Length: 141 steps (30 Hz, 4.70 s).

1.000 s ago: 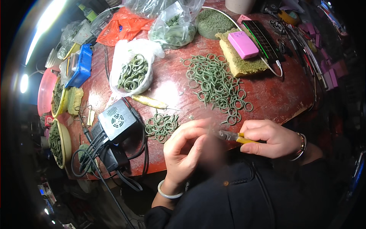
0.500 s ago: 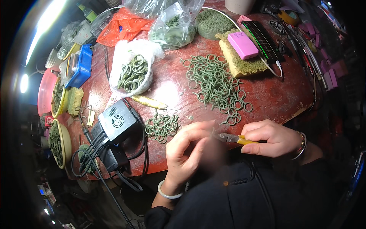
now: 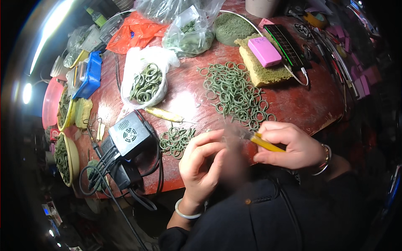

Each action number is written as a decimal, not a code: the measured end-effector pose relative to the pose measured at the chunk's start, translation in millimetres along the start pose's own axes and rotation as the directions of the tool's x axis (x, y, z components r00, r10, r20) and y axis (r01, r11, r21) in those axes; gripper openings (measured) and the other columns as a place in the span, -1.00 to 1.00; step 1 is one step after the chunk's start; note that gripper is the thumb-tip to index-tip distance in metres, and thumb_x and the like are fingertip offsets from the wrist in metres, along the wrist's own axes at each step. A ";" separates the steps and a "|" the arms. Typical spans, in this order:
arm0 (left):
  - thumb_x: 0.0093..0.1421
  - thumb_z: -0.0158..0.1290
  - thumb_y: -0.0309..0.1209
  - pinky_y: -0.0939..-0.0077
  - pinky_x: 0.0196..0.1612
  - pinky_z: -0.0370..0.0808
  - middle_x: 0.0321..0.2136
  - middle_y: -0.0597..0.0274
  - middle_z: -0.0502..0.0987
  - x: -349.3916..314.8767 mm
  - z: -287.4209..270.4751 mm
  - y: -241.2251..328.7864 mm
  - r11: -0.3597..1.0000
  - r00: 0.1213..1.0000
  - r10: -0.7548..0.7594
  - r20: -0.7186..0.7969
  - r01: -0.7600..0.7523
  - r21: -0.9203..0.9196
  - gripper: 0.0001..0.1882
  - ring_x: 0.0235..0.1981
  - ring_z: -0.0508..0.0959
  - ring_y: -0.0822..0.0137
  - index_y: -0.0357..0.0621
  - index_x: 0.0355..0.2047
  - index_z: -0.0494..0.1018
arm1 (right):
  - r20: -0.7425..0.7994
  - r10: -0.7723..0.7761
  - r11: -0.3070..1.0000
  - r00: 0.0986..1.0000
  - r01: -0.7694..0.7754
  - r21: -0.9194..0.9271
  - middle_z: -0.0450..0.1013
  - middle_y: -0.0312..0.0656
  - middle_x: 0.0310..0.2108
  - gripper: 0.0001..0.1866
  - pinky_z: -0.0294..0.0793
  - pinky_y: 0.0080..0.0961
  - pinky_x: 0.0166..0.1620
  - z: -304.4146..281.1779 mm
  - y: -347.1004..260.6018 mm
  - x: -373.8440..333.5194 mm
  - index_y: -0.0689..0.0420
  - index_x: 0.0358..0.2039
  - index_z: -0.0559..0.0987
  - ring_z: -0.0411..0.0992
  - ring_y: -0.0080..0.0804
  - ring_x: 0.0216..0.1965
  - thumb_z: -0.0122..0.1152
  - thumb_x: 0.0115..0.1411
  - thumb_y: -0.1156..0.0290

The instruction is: Assembling or clipping small green plastic rings using pliers at a workstation.

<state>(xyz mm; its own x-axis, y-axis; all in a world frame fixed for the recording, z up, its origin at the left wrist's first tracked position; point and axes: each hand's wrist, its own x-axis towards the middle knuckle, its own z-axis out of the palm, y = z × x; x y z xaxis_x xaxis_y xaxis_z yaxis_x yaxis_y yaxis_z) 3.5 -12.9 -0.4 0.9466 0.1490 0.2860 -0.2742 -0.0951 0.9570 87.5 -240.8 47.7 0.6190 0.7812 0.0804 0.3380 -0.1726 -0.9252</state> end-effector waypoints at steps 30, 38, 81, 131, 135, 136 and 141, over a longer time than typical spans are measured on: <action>0.19 0.13 -0.73 0.60 -0.17 0.53 -0.02 0.01 0.52 -2.7 -3.0 -0.7 0.976 0.990 -0.136 0.026 0.139 -0.166 -0.83 -0.15 0.56 0.42 -0.37 -0.19 0.55 | -0.158 -0.135 0.964 0.978 0.093 -0.250 0.38 -0.06 -0.36 -0.77 0.42 -0.33 -0.31 5.2 -10.0 13.4 0.28 -0.35 0.53 0.43 -0.20 -0.38 0.36 0.22 0.38; 0.24 0.09 -0.74 0.66 -0.18 0.52 0.04 0.00 0.46 -4.2 -5.7 -3.1 0.960 0.990 -0.137 0.018 0.137 -0.244 -0.82 -0.11 0.51 0.48 -0.39 -0.15 0.54 | 0.074 -0.033 0.994 0.997 0.040 -0.104 0.39 -0.06 -0.34 -0.73 0.41 -0.36 -0.29 -8.7 -6.9 -10.3 0.29 -0.36 0.57 0.41 -0.20 -0.38 0.32 0.28 0.30; 0.06 0.29 -0.62 0.29 -0.07 0.51 -0.16 -0.03 0.58 3.2 -25.2 24.3 0.664 0.966 0.256 -0.039 -0.146 0.734 -0.80 -0.17 0.56 0.08 -0.30 -0.27 0.59 | 0.073 0.070 0.989 0.995 -0.060 -0.134 0.42 -0.06 -0.40 -0.74 0.40 -0.35 -0.31 -14.1 6.6 -19.5 0.29 -0.39 0.60 0.42 -0.19 -0.42 0.33 0.27 0.31; 0.23 0.09 -0.73 0.47 0.07 0.47 -0.07 0.10 0.56 4.6 -1.8 -3.6 0.889 0.967 -0.247 0.058 0.250 -0.384 -0.82 -0.04 0.56 0.36 -0.37 -0.16 0.54 | 0.021 0.137 0.989 0.990 -0.138 0.053 0.40 -0.15 -0.46 -0.76 0.35 -0.39 -0.33 -9.8 2.2 -17.4 0.29 -0.43 0.56 0.38 -0.32 -0.44 0.30 0.28 0.38; 0.22 0.12 -0.70 0.44 0.08 0.46 -0.04 0.07 0.56 -1.5 -6.6 -11.2 0.918 0.964 -0.262 0.039 0.261 -0.297 -0.82 -0.02 0.55 0.33 -0.37 -0.16 0.56 | 0.043 0.089 0.995 0.995 -0.091 0.029 0.39 -0.12 -0.46 -0.76 0.35 -0.38 -0.35 -10.3 3.2 -14.1 0.28 -0.43 0.56 0.38 -0.28 -0.45 0.32 0.27 0.37; 0.21 0.14 -0.68 0.43 0.09 0.46 -0.04 0.05 0.56 -1.1 -6.2 -9.5 0.932 0.966 -0.257 0.031 0.257 -0.257 -0.83 -0.02 0.56 0.32 -0.37 -0.17 0.58 | 0.047 0.079 0.996 0.996 -0.080 0.028 0.39 -0.12 -0.47 -0.76 0.34 -0.38 -0.35 -10.4 2.8 -12.9 0.28 -0.43 0.56 0.37 -0.27 -0.46 0.33 0.27 0.36; 0.19 0.15 -0.69 0.42 0.07 0.48 -0.07 0.01 0.59 0.2 -4.8 -2.1 0.955 0.980 -0.197 0.003 0.193 -0.223 -0.83 -0.02 0.57 0.26 -0.37 -0.19 0.59 | 0.113 0.102 0.994 0.988 -0.106 0.027 0.37 -0.13 -0.48 -0.76 0.33 -0.37 -0.36 -13.2 -0.1 -11.3 0.26 -0.41 0.57 0.37 -0.26 -0.46 0.33 0.27 0.34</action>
<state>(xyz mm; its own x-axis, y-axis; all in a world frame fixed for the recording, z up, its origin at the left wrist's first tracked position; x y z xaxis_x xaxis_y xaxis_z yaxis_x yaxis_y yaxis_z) 3.4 -7.9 -2.1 0.9825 0.1620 0.0913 -0.1171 0.1576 0.9805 89.9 -257.6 51.7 0.5664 0.8222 -0.0568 0.2513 -0.2379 -0.9382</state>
